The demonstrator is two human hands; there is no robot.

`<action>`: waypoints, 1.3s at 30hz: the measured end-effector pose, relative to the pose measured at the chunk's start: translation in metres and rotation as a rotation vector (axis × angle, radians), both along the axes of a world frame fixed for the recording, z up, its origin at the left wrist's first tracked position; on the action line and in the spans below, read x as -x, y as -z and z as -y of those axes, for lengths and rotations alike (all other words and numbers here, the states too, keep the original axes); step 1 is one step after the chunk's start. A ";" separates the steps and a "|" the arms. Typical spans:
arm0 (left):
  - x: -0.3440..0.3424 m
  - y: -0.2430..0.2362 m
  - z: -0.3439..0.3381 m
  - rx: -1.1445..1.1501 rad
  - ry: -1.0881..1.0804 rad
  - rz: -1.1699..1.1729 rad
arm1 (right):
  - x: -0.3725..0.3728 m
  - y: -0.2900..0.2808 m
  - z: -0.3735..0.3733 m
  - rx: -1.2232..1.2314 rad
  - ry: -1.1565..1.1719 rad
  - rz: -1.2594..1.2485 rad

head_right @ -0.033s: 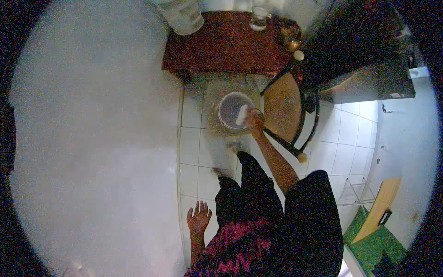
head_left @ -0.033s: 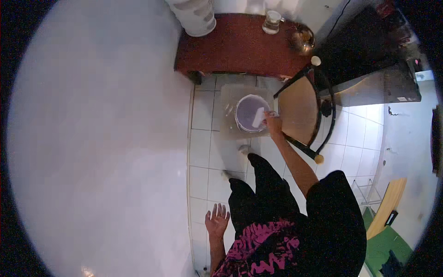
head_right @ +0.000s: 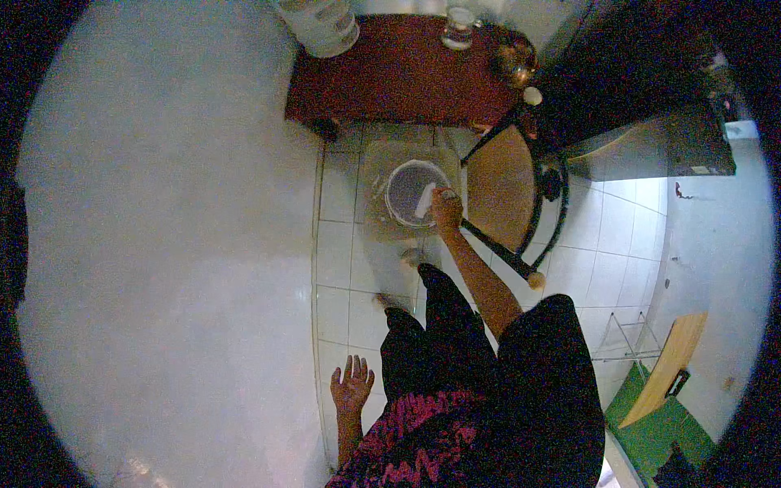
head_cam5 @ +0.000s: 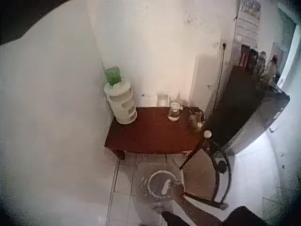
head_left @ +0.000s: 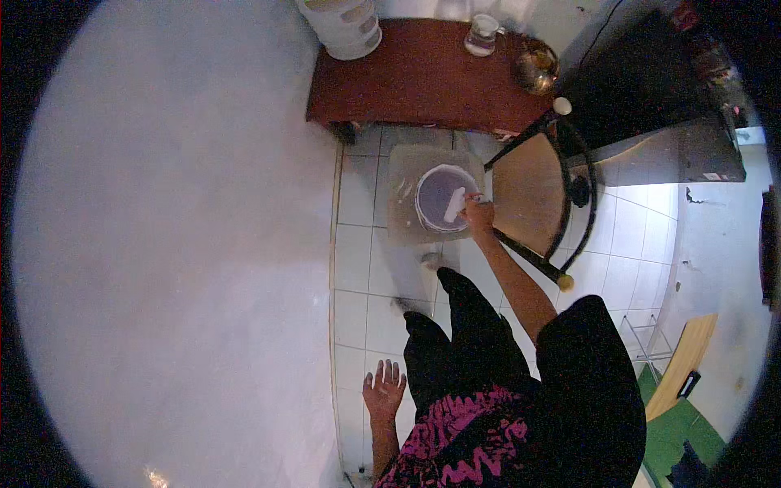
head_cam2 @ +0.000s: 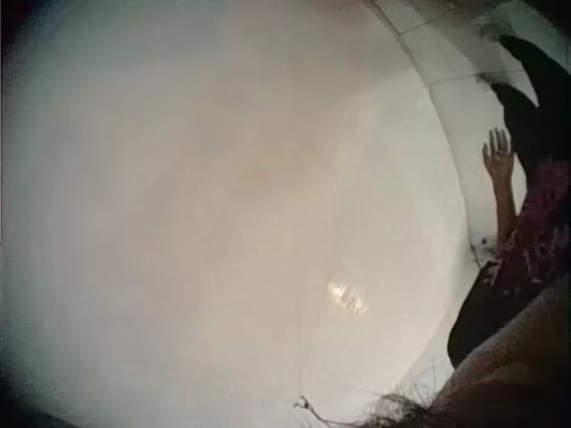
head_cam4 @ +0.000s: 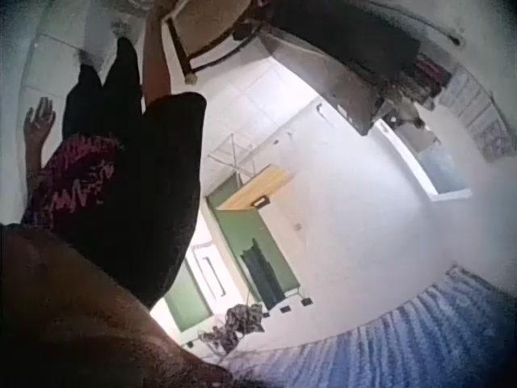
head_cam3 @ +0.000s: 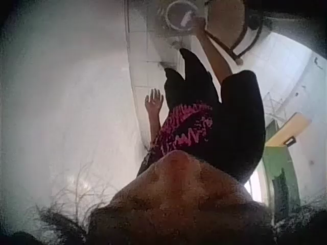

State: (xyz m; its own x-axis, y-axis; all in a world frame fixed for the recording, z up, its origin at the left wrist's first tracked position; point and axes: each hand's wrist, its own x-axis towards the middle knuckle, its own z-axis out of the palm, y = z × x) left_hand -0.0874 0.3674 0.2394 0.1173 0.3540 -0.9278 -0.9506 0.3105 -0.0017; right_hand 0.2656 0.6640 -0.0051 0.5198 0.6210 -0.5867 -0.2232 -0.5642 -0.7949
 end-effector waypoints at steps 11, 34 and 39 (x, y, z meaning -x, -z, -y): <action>-0.016 -0.032 0.028 0.163 -0.296 0.087 | 0.078 0.038 -0.051 0.511 -0.059 0.865; -0.025 -0.053 -0.033 0.148 -0.240 -0.012 | 0.076 0.054 -0.052 0.304 -0.038 0.694; -0.028 -0.055 -0.029 0.179 -0.257 -0.002 | 0.073 0.047 -0.050 0.214 -0.463 0.638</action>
State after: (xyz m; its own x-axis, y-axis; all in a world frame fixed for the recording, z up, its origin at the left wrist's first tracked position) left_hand -0.0599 0.3961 0.2941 0.0432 0.2027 -0.9783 -0.9980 0.0548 -0.0327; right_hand 0.1925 0.7137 -0.0526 0.5120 0.7627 -0.3951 0.5291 -0.6424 -0.5544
